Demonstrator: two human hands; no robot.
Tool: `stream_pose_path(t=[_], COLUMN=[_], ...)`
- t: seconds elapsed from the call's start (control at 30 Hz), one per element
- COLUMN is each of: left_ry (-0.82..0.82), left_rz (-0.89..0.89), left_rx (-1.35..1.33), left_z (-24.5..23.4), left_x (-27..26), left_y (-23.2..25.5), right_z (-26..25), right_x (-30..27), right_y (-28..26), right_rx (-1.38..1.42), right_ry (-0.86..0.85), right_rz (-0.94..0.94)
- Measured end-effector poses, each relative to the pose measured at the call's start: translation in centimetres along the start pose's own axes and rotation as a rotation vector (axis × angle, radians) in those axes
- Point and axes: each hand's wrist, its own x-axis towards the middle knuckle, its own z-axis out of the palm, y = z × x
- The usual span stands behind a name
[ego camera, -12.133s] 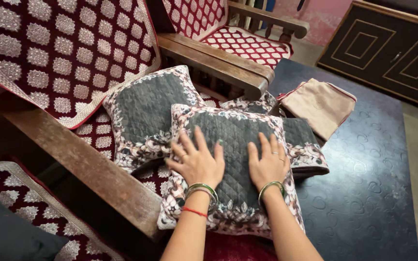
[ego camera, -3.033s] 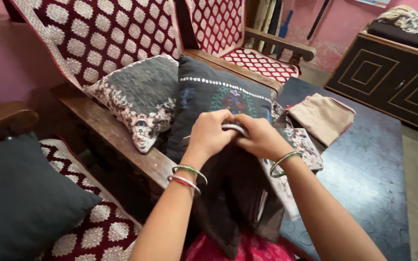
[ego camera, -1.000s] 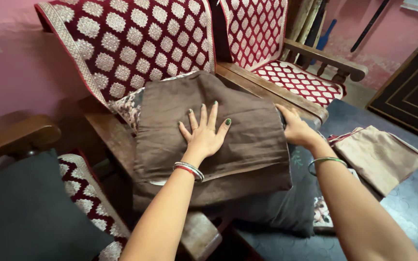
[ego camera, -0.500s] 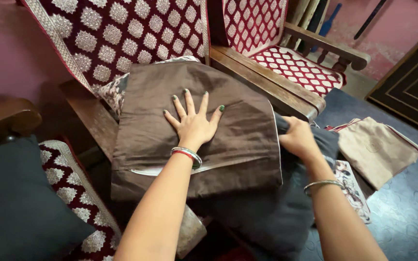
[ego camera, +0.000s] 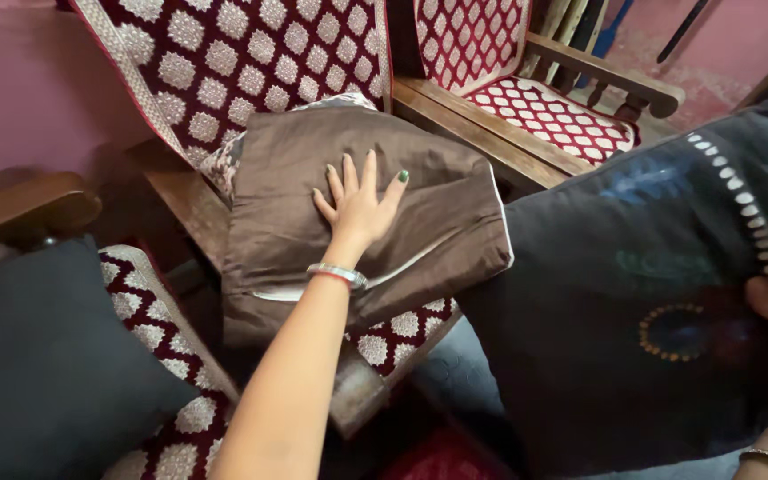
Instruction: The person puts cushions into cushion covers by hand, zips the covers closed, pats them smooth, and places the cushions on a chair.
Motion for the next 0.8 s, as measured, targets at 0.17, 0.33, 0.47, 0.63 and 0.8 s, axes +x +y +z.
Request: stream_pose_path(t=[0.17, 0.33, 0.47, 0.63, 0.8], left_ry=[-0.048, -0.303, -0.511, -0.719, -0.466], left_rz=[0.072, 0.049, 0.053, 0.033, -0.051], left_rx=[-0.267, -0.078, -0.015, -1.72, -1.863], left_z=[-1.5, -1.4, 0.8, 0.3, -6.1], left_x=[-6.3, -13.0, -15.0, -18.8, -24.5], left_y=[-2.1, -1.4, 1.3, 4.4, 4.5], right_z=[-1.3, -2.8, -4.2, -2.7, 3.1], right_x=[-2.6, -7.6, -11.2, -14.1, -14.9], right_y=[-0.7, -4.0, -6.5, -7.5, -5.9], right_rx=[0.042, 0.1, 0.141, 0.183, 0.17], right_ry=[0.017, 0.04, 0.05, 0.0, -0.021], right_rz=[-0.098, -0.221, -0.321, -0.358, -0.032])
